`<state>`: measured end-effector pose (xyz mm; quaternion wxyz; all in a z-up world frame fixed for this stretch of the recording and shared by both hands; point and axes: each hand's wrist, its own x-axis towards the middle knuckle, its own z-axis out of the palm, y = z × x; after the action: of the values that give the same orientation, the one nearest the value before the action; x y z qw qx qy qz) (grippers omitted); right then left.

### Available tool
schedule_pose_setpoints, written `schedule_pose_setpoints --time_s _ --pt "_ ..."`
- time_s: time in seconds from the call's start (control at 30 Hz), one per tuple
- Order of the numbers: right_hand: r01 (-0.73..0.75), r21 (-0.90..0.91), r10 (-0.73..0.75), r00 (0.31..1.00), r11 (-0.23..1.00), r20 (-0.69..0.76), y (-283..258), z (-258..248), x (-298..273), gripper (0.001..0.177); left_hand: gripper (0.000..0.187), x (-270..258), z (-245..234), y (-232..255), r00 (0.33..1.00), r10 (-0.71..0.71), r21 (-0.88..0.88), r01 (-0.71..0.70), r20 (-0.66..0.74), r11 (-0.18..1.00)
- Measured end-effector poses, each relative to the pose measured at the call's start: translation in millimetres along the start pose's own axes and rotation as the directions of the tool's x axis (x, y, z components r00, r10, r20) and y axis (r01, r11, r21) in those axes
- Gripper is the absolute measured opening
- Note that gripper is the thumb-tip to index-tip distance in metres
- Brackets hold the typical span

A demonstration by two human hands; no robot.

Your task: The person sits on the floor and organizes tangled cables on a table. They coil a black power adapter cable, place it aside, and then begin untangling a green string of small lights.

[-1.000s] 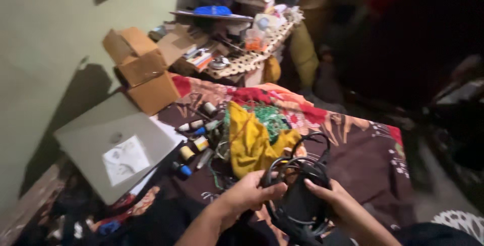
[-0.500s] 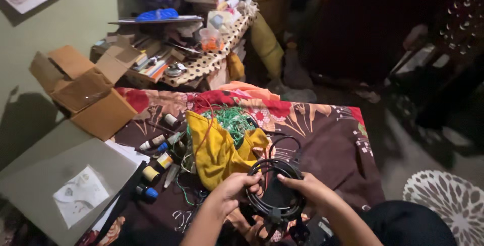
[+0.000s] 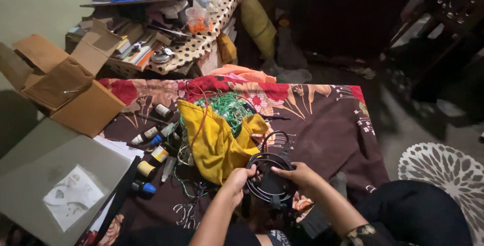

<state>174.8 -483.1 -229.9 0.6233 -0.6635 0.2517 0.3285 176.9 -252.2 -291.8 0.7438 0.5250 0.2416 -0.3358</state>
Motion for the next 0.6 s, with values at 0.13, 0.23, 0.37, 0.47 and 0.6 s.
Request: schedule_pose_setpoints --time_s 0.13,0.23,0.37,0.47,0.6 --pt "0.141 -0.263 -0.172 0.98 0.954 -0.102 20.5 2.6 33.8 0.059 0.025 14.5 -8.0 -15.1 0.999 0.013 -0.017 -0.014 -0.035 1.0" --pt "0.212 -0.304 -0.263 0.955 0.929 -0.136 26.5 7.7 35.1 0.06 0.023 21.4 -10.4 -18.5 1.0 -0.025 -0.082 0.023 -0.017 0.996" --pt "0.26 -0.887 -0.897 0.337 0.381 -0.287 15.9 23.5 -8.3 0.09 0.019 25.4 -9.1 -19.1 0.999 -0.017 -0.11 0.02 0.033 0.994" --pt "0.386 -0.919 -0.997 0.024 0.075 -0.071 0.3 34.2 -49.2 0.061 0.022 25.3 -8.5 -20.2 0.999 -0.033 -0.139 0.037 0.033 0.99" --pt "0.672 -0.475 -0.761 0.649 0.568 0.008 -13.2 55.6 -67.5 0.03 0.022 22.2 -8.1 -20.1 0.999 -0.012 -0.16 0.018 0.042 0.987"
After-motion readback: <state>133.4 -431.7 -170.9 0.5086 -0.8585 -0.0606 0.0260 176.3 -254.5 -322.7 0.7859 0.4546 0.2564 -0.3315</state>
